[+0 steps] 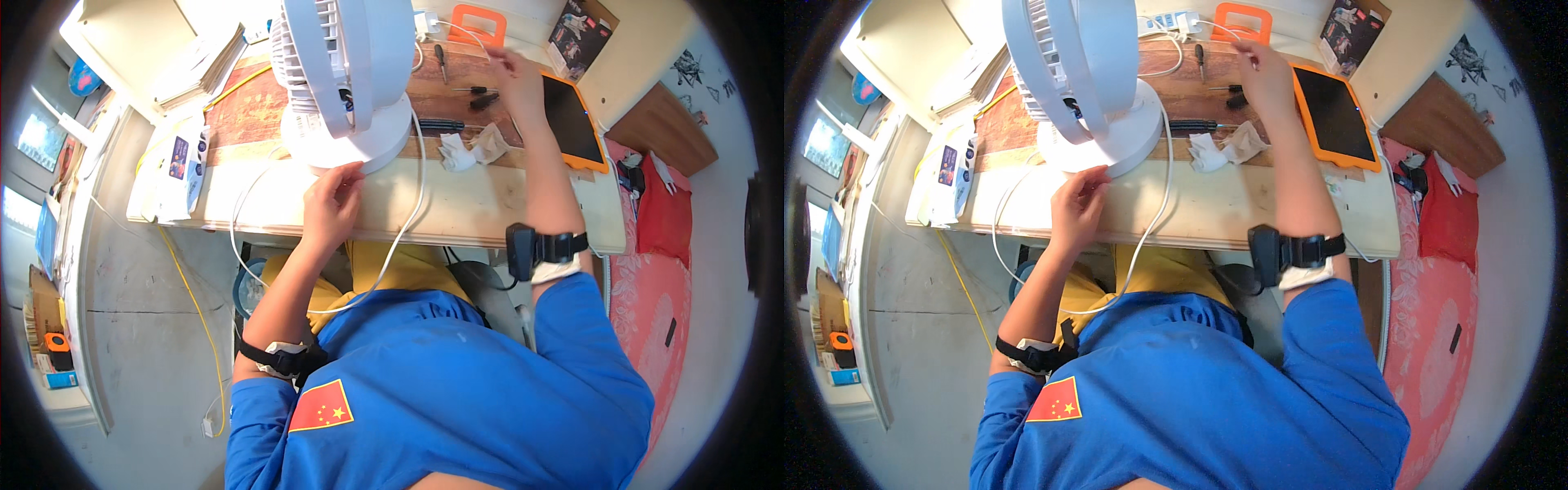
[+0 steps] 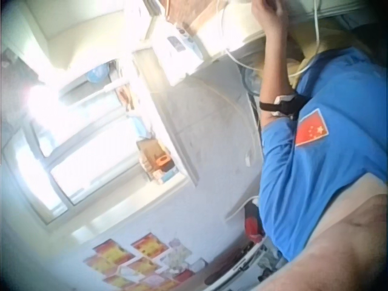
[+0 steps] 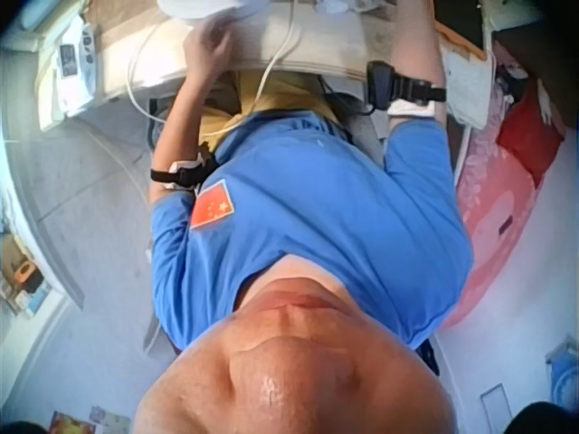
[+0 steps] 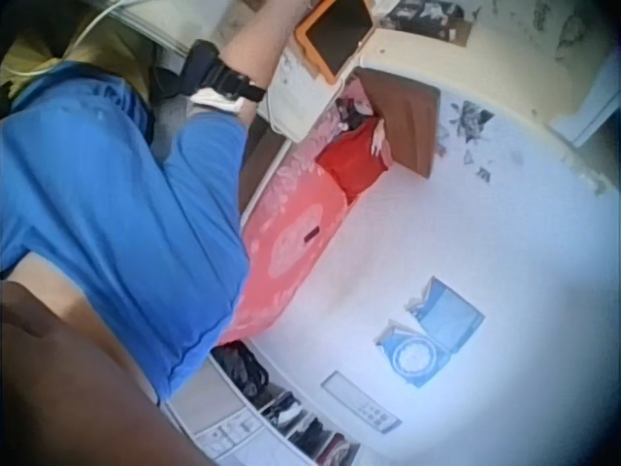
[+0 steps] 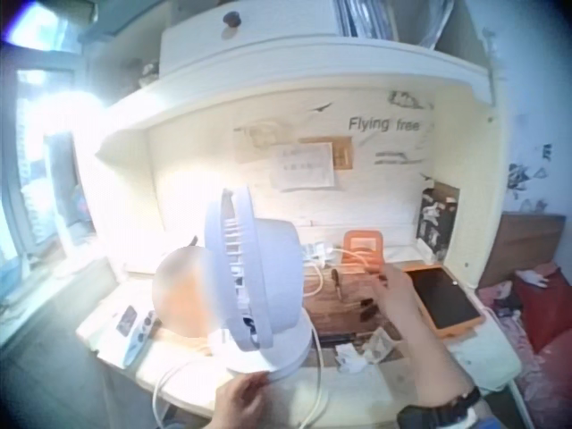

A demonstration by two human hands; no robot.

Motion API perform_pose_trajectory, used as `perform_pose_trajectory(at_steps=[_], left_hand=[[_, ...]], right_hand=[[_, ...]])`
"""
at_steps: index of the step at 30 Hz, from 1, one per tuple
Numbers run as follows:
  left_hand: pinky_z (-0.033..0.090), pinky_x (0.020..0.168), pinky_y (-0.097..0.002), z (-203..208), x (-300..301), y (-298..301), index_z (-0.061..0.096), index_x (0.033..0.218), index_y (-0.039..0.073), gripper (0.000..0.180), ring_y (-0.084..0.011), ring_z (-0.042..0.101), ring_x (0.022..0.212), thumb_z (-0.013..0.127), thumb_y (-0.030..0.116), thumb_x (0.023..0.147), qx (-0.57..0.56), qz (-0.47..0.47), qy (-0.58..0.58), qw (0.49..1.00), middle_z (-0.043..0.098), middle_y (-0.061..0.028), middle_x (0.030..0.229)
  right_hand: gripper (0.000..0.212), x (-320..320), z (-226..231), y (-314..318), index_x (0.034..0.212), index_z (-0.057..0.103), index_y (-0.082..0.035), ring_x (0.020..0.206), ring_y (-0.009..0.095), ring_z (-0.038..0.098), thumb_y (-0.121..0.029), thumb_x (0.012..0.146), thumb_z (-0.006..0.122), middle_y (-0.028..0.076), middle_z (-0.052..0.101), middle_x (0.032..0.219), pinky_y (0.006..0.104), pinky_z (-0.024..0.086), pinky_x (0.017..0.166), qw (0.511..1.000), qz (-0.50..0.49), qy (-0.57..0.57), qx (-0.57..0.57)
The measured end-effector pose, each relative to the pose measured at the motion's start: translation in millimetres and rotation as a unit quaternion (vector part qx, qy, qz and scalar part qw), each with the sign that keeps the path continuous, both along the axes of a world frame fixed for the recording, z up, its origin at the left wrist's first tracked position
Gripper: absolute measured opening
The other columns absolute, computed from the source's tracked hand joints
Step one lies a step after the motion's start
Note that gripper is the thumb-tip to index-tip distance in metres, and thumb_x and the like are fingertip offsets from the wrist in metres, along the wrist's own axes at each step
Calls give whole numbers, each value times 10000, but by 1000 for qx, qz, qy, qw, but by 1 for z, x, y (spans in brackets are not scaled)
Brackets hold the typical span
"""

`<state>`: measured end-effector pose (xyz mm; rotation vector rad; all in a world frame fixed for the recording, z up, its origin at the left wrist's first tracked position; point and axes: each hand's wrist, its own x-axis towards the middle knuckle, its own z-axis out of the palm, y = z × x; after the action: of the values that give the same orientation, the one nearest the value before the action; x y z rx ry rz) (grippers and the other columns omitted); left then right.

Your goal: The person disassembles a white desk fan using a screwdriver to remove screws from the casing and then prying the front grill off by hand.

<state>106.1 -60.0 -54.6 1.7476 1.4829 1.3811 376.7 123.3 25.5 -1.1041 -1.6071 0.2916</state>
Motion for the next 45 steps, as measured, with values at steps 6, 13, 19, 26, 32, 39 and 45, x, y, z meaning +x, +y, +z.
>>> perform_pose_trajectory(at_steps=[6,13,19,26,32,39,45], left_hand=[[520,733,-277,0,0,-1,629,1046,-3,225,-187,676,806,605,-19,823,19,20,17,999,683,-124,878],[522,738,-286,0,-3,-3,633,1044,7,226,-205,679,812,602,-23,823,25,21,36,999,685,-126,884],[521,743,-290,-3,-5,-5,634,1033,6,214,-208,678,827,607,-20,822,17,22,34,999,685,-126,876],[517,730,-285,-2,-2,-3,634,1032,4,208,-205,667,799,617,-13,826,15,19,25,999,679,-119,876],[515,724,-281,1,-2,-3,631,1028,-5,205,-202,666,796,608,-25,825,21,9,21,1000,677,-122,870],[519,737,-284,2,-2,-5,630,1017,-9,206,-207,674,818,606,-37,814,18,10,37,999,677,-128,874],[520,738,-288,2,-3,-3,633,1013,-10,206,-220,676,819,603,-37,811,19,-1,21,1000,675,-133,873]], right_hand=[[341,13,-37,37,1109,649,-130,954,306,621,-31,791,576,141,657,1036,397,486,833,885,6,-457,-94],[269,-9,-61,67,1058,660,-128,974,321,615,-173,870,473,132,665,1027,405,479,843,902,-33,-418,-100],[233,-17,-26,69,998,678,-92,972,299,624,-193,845,534,133,674,1001,403,491,825,910,-96,-374,-150],[264,53,-5,59,949,707,-83,875,260,648,-85,686,725,119,690,941,370,510,807,881,149,-404,-195],[341,55,-34,49,991,690,-72,964,269,626,43,671,660,113,678,972,360,492,848,885,103,-432,-139],[295,15,-14,-7,1043,653,-76,940,291,621,-21,754,634,113,663,966,378,491,814,888,174,-405,-133],[224,3,-33,-17,1017,647,-72,903,306,623,-88,797,612,122,662,943,405,489,787,862,88,-477,-148]])
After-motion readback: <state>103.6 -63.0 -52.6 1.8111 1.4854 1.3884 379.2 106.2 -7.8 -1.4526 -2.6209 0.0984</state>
